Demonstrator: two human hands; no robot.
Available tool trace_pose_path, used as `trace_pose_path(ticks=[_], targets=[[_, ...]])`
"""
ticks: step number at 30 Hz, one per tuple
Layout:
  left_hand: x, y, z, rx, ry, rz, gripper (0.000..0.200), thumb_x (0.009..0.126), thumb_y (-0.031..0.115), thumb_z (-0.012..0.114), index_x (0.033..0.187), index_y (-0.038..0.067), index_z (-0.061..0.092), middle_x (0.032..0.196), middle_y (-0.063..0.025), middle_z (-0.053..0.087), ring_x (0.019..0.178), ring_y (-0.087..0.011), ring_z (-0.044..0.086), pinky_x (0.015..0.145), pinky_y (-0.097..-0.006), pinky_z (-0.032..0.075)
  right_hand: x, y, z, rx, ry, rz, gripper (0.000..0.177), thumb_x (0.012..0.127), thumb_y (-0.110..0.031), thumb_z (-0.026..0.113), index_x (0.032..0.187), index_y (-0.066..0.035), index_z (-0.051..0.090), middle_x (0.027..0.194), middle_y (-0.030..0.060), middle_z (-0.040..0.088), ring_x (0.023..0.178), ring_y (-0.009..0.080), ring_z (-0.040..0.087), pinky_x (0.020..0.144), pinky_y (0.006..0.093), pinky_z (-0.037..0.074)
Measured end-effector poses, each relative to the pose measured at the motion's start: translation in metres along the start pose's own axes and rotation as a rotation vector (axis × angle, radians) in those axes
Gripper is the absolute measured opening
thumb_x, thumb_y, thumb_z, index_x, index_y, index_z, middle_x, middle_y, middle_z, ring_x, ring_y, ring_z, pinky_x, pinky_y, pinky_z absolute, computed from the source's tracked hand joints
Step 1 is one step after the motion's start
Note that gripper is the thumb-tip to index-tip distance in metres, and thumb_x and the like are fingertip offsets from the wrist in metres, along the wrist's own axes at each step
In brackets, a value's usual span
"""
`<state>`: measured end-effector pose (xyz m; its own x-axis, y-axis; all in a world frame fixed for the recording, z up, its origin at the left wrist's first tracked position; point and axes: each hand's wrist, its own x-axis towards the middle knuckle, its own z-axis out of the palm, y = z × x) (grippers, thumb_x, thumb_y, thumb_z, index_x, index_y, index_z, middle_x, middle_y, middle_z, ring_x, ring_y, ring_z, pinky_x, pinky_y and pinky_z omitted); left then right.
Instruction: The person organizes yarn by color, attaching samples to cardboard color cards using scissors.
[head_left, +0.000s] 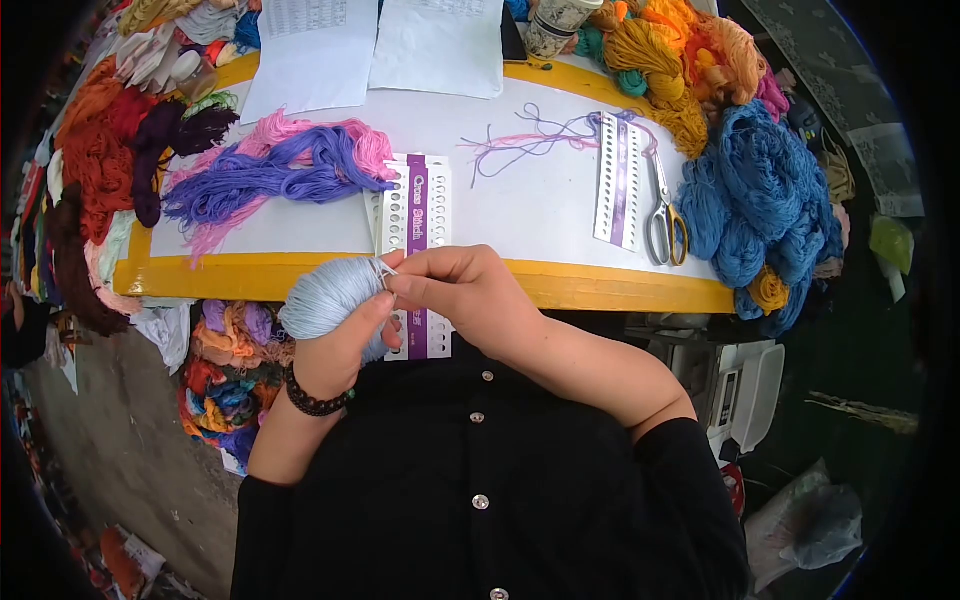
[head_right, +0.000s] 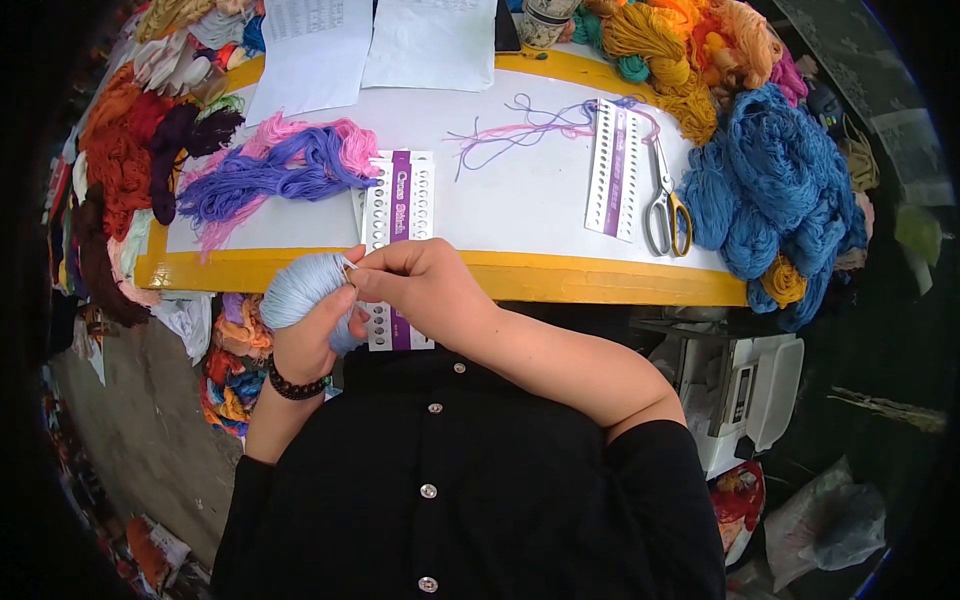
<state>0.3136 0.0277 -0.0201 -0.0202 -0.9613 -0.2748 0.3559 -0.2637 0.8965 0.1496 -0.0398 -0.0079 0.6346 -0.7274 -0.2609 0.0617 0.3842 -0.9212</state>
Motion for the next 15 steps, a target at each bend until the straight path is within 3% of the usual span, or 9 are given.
trace_pose_path(ticks=[2, 5, 7, 8, 9, 11, 13, 15], targets=[[0.001, -0.003, -0.001, -0.017, 0.018, -0.003, 0.035, 0.087, 0.007, 0.056, 0.122, -0.002, 0.055, 0.093, -0.0052, 0.063, 0.072, -0.0111, 0.059, 0.067, -0.0245, 0.049, 0.001, 0.002, 0.000, 0.018, 0.010, 0.000, 0.013, 0.091, -0.006, 0.056, 0.092, 0.002, 0.066, 0.094, 0.0086, 0.066, 0.088, 0.0120, 0.061, 0.081, 0.0255, 0.049], [0.004, -0.011, -0.006, -0.029, 0.118, 0.144, 0.035, 0.087, 0.006, 0.055, 0.121, -0.002, 0.054, 0.094, -0.0072, 0.064, 0.077, -0.0147, 0.061, 0.076, -0.0281, 0.049, 0.006, 0.012, -0.008, 0.181, 0.016, -0.088, 0.012, 0.088, -0.010, 0.060, 0.088, 0.001, 0.064, 0.089, 0.0085, 0.066, 0.086, 0.0113, 0.059, 0.076, 0.0261, 0.047], [0.004, -0.003, -0.011, -0.103, 0.047, 0.124, 0.036, 0.086, 0.004, 0.053, 0.122, -0.003, 0.053, 0.095, -0.0090, 0.065, 0.083, -0.0172, 0.062, 0.083, -0.0307, 0.047, 0.009, 0.015, -0.017, 0.570, 0.013, 0.056, 0.012, 0.089, -0.014, 0.060, 0.087, -0.002, 0.063, 0.082, 0.0058, 0.064, 0.075, 0.0090, 0.056, 0.067, 0.0236, 0.045], [0.002, 0.000, -0.009, -0.023, 0.007, 0.122, 0.041, 0.087, 0.002, 0.051, 0.127, -0.003, 0.048, 0.095, -0.0096, 0.065, 0.083, -0.0168, 0.062, 0.081, -0.0289, 0.048, 0.007, 0.006, -0.014, 0.449, 0.012, 0.122, 0.015, 0.089, -0.017, 0.060, 0.085, -0.003, 0.063, 0.072, 0.0029, 0.060, 0.066, 0.0071, 0.051, 0.061, 0.0216, 0.040], [0.001, -0.001, -0.007, -0.022, 0.007, 0.122, 0.041, 0.087, 0.002, 0.051, 0.127, -0.003, 0.048, 0.095, -0.0096, 0.065, 0.083, -0.0168, 0.062, 0.081, -0.0289, 0.048, 0.005, 0.003, -0.010, 0.449, 0.012, 0.121, 0.015, 0.089, -0.017, 0.060, 0.085, -0.003, 0.063, 0.072, 0.0029, 0.060, 0.066, 0.0071, 0.051, 0.061, 0.0216, 0.040], [0.000, -0.003, -0.001, 0.106, -0.081, 0.129, 0.043, 0.088, 0.001, 0.049, 0.131, -0.003, 0.045, 0.100, -0.0091, 0.063, 0.084, -0.0155, 0.062, 0.079, -0.0272, 0.048, 0.003, 0.000, 0.000, 0.128, 0.000, 0.089, 0.018, 0.088, -0.021, 0.062, 0.085, -0.004, 0.065, 0.069, -0.0010, 0.056, 0.063, 0.0055, 0.045, 0.057, 0.0202, 0.033], [0.001, -0.004, 0.004, 0.178, -0.072, 0.128, 0.045, 0.090, 0.000, 0.048, 0.135, -0.001, 0.042, 0.105, -0.0082, 0.061, 0.084, -0.0138, 0.061, 0.078, -0.0262, 0.048, 0.004, 0.001, 0.002, 0.118, 0.000, 0.104, 0.017, 0.087, -0.018, 0.063, 0.083, -0.002, 0.065, 0.067, -0.0001, 0.057, 0.061, 0.0056, 0.047, 0.057, 0.0197, 0.036], [0.001, -0.008, 0.004, 0.335, -0.068, 0.251, 0.045, 0.090, -0.001, 0.047, 0.135, 0.000, 0.042, 0.109, -0.0073, 0.060, 0.083, -0.0119, 0.061, 0.079, -0.0259, 0.048, 0.008, 0.011, 0.001, 0.038, 0.007, 0.128, 0.014, 0.088, -0.013, 0.061, 0.086, 0.000, 0.065, 0.069, 0.0018, 0.058, 0.063, 0.0072, 0.051, 0.060, 0.0209, 0.041]])
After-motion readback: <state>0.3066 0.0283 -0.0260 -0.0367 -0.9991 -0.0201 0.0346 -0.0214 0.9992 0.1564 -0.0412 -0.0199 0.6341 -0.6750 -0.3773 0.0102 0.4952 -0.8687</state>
